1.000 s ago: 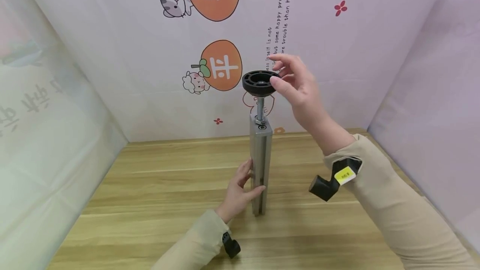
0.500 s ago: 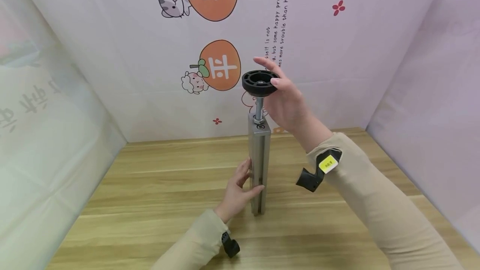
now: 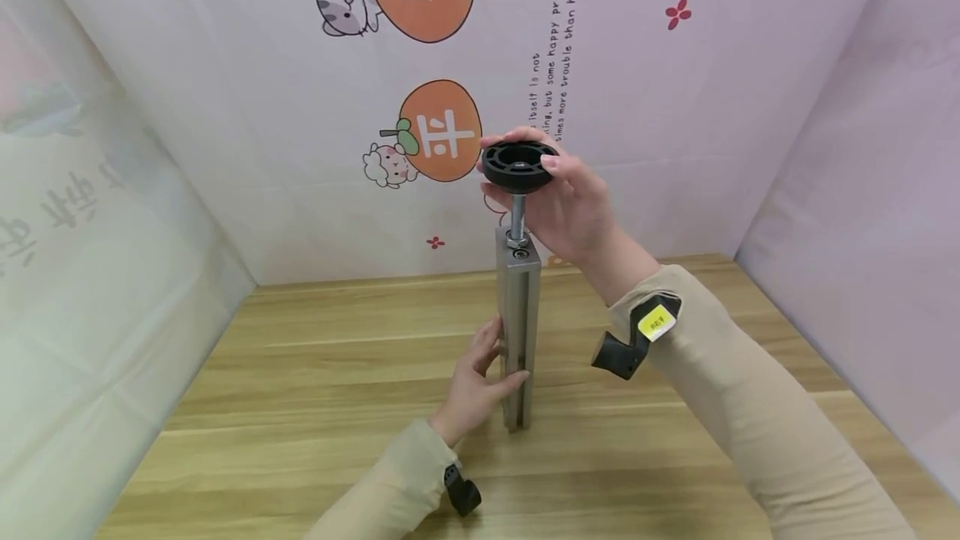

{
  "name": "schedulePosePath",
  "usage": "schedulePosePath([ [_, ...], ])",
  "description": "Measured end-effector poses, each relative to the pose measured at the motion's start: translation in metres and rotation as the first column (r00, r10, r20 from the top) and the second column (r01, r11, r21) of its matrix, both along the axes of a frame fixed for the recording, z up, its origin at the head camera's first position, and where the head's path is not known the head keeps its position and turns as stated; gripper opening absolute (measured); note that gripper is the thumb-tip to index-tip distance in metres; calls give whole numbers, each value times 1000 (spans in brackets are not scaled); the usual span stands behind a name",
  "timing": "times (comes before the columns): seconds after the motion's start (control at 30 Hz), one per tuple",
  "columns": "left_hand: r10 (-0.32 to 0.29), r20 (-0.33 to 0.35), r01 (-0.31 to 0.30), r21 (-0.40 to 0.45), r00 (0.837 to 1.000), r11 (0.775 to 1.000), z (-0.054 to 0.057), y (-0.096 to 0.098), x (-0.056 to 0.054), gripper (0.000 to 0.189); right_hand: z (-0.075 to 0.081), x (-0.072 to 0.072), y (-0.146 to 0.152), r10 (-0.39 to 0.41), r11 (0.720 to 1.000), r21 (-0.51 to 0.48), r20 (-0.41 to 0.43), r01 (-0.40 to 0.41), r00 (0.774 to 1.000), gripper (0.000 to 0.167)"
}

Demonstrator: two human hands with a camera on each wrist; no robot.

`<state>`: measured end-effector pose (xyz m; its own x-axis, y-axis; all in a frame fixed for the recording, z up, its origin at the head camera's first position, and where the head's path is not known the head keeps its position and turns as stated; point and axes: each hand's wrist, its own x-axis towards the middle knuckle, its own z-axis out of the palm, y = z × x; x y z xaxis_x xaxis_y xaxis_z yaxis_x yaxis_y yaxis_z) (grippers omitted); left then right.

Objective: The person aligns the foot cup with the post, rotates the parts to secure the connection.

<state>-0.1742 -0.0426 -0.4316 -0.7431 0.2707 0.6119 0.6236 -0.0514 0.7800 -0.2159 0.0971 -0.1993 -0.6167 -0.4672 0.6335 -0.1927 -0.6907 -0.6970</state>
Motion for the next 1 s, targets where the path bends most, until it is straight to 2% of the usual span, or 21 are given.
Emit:
schedulePosePath([
  [0.2, -2, -6, 2, -4, 1000, 1000, 0, 1, 0, 92, -3, -1, 3, -19, 1000, 4, -88, 19, 996, 28],
  [0.33, -1, 3, 1, -2, 1000, 1000, 0, 1, 0, 91, -5, -3, 4, -61, 998, -2, -128, 61, 990, 30],
  [0.47, 1, 5, -1, 1, 1000, 1000, -1, 1, 0, 90, -5, -3, 4, -109, 994, -4, -105, 109, 988, 33],
  [0.67, 6, 17, -6, 12, 1000, 1000, -1, 1, 0, 92, 1, 5, 4, -224, 972, 58, -58, 228, 973, 20],
  [0.8, 9, 40, -9, 8, 999, 1000, 0, 1, 1, 92, 7, 11, 4, -336, 932, 117, -70, 342, 939, 29],
  [0.93, 8, 21, -8, 3, 1000, 1000, 1, 1, 1, 93, 11, 17, 5, -452, 869, 162, -119, 467, 884, 40],
  [1.0, 8, 19, -8, 2, 1000, 1000, 1, 1, 1, 94, 11, 19, 4, -508, 828, 184, -152, 529, 848, 42],
])
